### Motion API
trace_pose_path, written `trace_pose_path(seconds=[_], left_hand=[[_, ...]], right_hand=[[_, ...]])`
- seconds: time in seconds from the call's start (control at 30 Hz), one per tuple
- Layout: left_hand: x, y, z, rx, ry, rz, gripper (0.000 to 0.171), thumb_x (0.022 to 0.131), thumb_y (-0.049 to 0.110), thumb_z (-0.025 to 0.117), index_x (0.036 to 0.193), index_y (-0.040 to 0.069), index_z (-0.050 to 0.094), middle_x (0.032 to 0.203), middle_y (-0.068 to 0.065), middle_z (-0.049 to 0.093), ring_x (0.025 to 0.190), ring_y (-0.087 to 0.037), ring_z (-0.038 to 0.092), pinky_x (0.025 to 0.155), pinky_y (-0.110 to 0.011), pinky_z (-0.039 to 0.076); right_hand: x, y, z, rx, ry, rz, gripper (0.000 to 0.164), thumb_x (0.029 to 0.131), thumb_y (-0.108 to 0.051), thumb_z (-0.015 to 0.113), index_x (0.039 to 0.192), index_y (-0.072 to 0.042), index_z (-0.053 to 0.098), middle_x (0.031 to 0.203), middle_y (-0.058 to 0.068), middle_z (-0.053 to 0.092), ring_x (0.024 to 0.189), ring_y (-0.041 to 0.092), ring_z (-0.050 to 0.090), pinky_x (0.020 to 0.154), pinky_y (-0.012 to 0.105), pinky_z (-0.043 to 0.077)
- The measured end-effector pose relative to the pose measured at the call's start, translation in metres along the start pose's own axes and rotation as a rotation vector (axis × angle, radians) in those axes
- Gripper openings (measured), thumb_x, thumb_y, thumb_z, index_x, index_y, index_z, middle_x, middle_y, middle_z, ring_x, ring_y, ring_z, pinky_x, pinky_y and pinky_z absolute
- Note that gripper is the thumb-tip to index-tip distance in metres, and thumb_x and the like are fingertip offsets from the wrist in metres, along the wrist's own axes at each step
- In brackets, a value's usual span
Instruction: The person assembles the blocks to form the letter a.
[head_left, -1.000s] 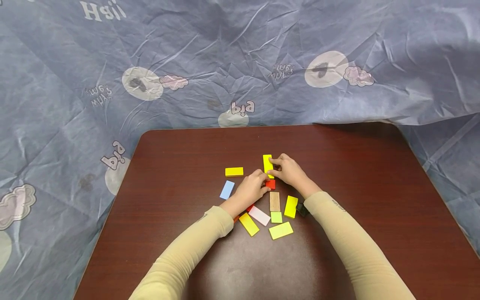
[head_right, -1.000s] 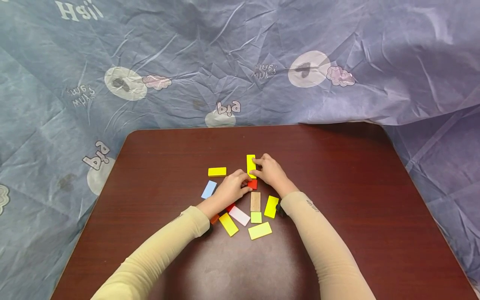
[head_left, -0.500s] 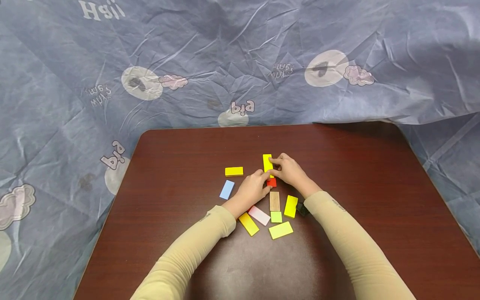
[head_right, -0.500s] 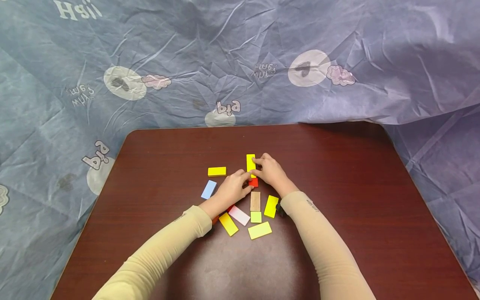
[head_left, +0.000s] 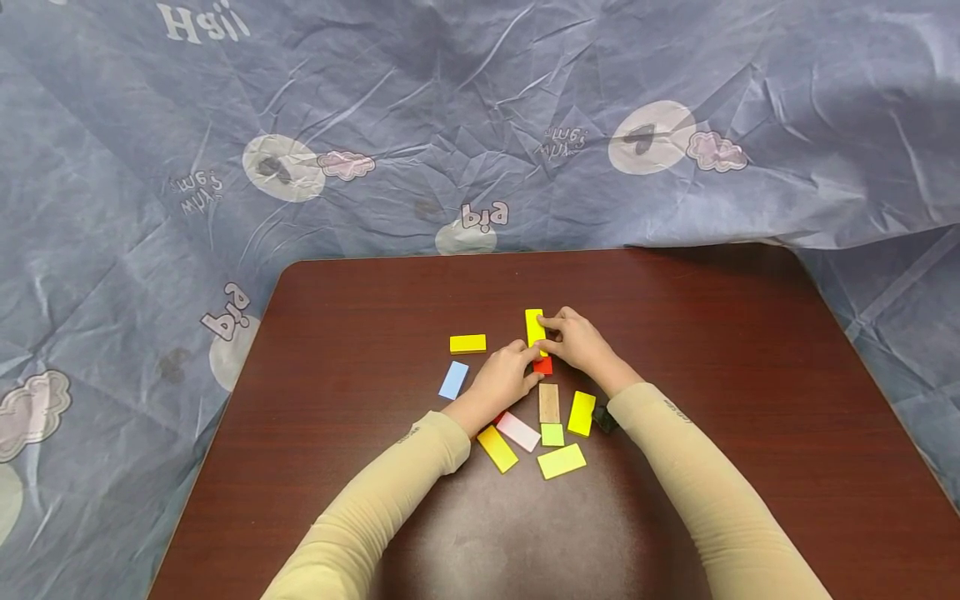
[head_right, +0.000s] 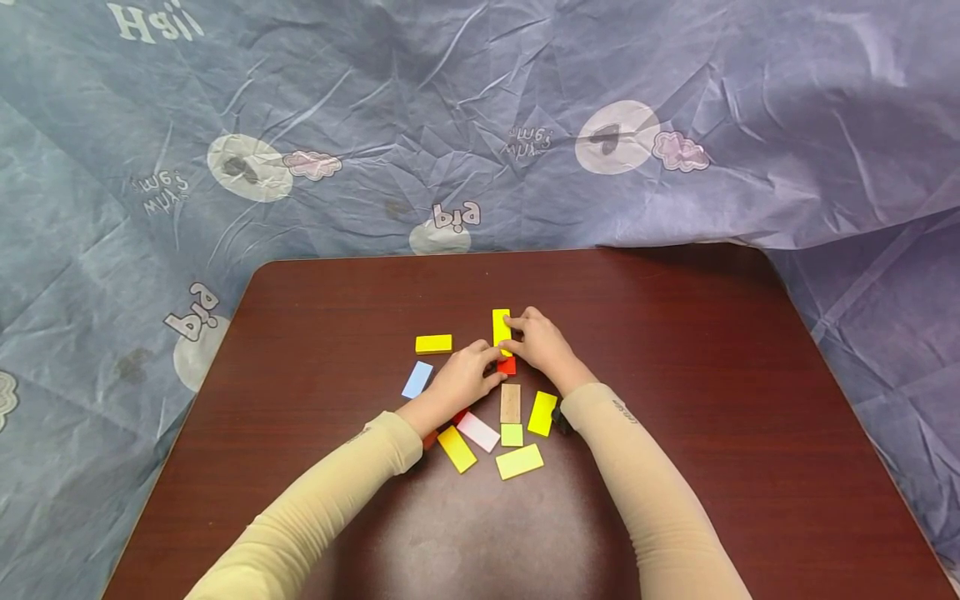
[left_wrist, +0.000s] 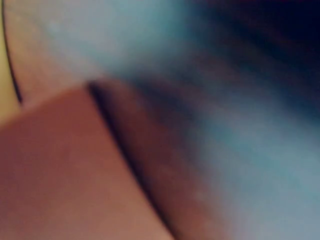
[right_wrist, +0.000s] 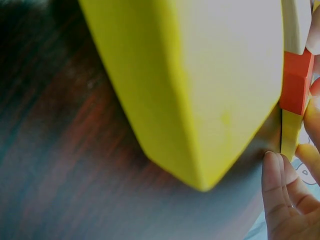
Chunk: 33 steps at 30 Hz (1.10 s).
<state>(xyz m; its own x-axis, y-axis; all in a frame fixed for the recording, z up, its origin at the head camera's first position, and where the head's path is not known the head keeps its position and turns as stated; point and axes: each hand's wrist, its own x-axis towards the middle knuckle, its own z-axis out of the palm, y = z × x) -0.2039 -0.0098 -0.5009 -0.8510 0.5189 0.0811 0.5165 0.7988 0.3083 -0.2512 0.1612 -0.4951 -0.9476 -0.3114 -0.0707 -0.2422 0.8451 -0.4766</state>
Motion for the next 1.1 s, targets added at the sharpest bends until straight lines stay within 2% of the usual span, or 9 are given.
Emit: trace_pose_path(seconds=[0.1, 0.2, 0.3, 0.37, 0.47, 0.67, 0.97, 1.1], left_hand=[[0.0005, -0.0015, 0.0018, -0.063, -0.014, -0.053, 0.033, 0.091, 0.03, 0.071, 0.12, 0.013, 0.065, 0.101, -0.004, 0.06, 0.08, -0.017, 0.063, 0.073, -0.025, 0.054], [0.0021, -0.0018, 0.003, -0.225, -0.024, -0.176, 0.037, 0.089, 0.031, 0.074, 0.116, 0.009, 0.06, 0.101, -0.004, 0.06, 0.084, -0.014, 0.064, 0.074, -0.022, 0.053], [0.005, -0.001, 0.0029, -0.389, 0.002, -0.311, 0.04, 0.087, 0.03, 0.076, 0.112, 0.007, 0.055, 0.1, -0.005, 0.062, 0.087, -0.014, 0.066, 0.075, -0.021, 0.054], [0.0073, 0.0002, 0.0027, -0.438, 0.025, -0.367, 0.042, 0.086, 0.029, 0.078, 0.113, 0.006, 0.057, 0.1, -0.005, 0.064, 0.088, -0.014, 0.067, 0.075, -0.022, 0.054], [0.0093, 0.0021, 0.0021, -0.439, 0.035, -0.411, 0.042, 0.084, 0.027, 0.079, 0.113, 0.005, 0.059, 0.097, -0.005, 0.065, 0.085, -0.016, 0.065, 0.073, -0.023, 0.053], [0.0101, 0.0053, 0.001, -0.486, 0.01, -0.495, 0.037, 0.085, 0.025, 0.079, 0.111, 0.006, 0.061, 0.092, -0.004, 0.068, 0.08, -0.016, 0.063, 0.069, -0.023, 0.052], [0.0079, 0.0058, -0.0024, -0.52, -0.008, -0.544, 0.029, 0.085, 0.025, 0.079, 0.104, 0.008, 0.065, 0.088, -0.004, 0.072, 0.077, -0.015, 0.066, 0.066, -0.021, 0.051], [0.0082, 0.0058, -0.0026, -0.52, -0.007, -0.545, 0.029, 0.085, 0.025, 0.079, 0.104, 0.007, 0.065, 0.087, -0.004, 0.073, 0.076, -0.015, 0.065, 0.065, -0.02, 0.051]], right_hand=[[0.0, -0.0002, 0.0001, -0.001, 0.004, 0.0, 0.057, 0.09, -0.026, 0.073, 0.14, -0.007, 0.054, 0.105, 0.015, 0.054, 0.073, 0.019, 0.052, 0.066, 0.028, 0.045], [-0.0008, -0.0008, -0.0005, 0.006, 0.01, -0.006, 0.058, 0.089, -0.027, 0.074, 0.139, -0.006, 0.055, 0.104, 0.015, 0.055, 0.073, 0.019, 0.052, 0.067, 0.029, 0.045], [-0.0013, -0.0007, -0.0003, 0.009, 0.02, -0.017, 0.058, 0.088, -0.027, 0.075, 0.138, -0.005, 0.056, 0.103, 0.016, 0.055, 0.072, 0.019, 0.052, 0.067, 0.029, 0.045], [-0.0013, -0.0005, -0.0001, 0.008, 0.024, -0.021, 0.057, 0.088, -0.027, 0.075, 0.137, -0.005, 0.057, 0.103, 0.016, 0.055, 0.073, 0.019, 0.052, 0.067, 0.029, 0.045], [-0.001, -0.0004, 0.0001, 0.008, 0.023, -0.02, 0.057, 0.088, -0.027, 0.075, 0.137, -0.005, 0.057, 0.102, 0.015, 0.055, 0.073, 0.019, 0.052, 0.067, 0.029, 0.045], [-0.0002, 0.0, -0.0002, 0.013, 0.013, -0.017, 0.058, 0.088, -0.028, 0.075, 0.138, -0.005, 0.056, 0.102, 0.015, 0.054, 0.073, 0.019, 0.052, 0.067, 0.028, 0.044], [-0.0007, -0.0006, -0.0009, 0.015, 0.011, -0.011, 0.059, 0.089, -0.028, 0.075, 0.139, -0.006, 0.055, 0.102, 0.015, 0.054, 0.073, 0.019, 0.05, 0.066, 0.027, 0.042], [-0.0009, -0.0006, -0.0005, 0.019, 0.017, -0.016, 0.059, 0.088, -0.028, 0.075, 0.138, -0.005, 0.056, 0.102, 0.015, 0.055, 0.072, 0.019, 0.051, 0.066, 0.027, 0.043]])
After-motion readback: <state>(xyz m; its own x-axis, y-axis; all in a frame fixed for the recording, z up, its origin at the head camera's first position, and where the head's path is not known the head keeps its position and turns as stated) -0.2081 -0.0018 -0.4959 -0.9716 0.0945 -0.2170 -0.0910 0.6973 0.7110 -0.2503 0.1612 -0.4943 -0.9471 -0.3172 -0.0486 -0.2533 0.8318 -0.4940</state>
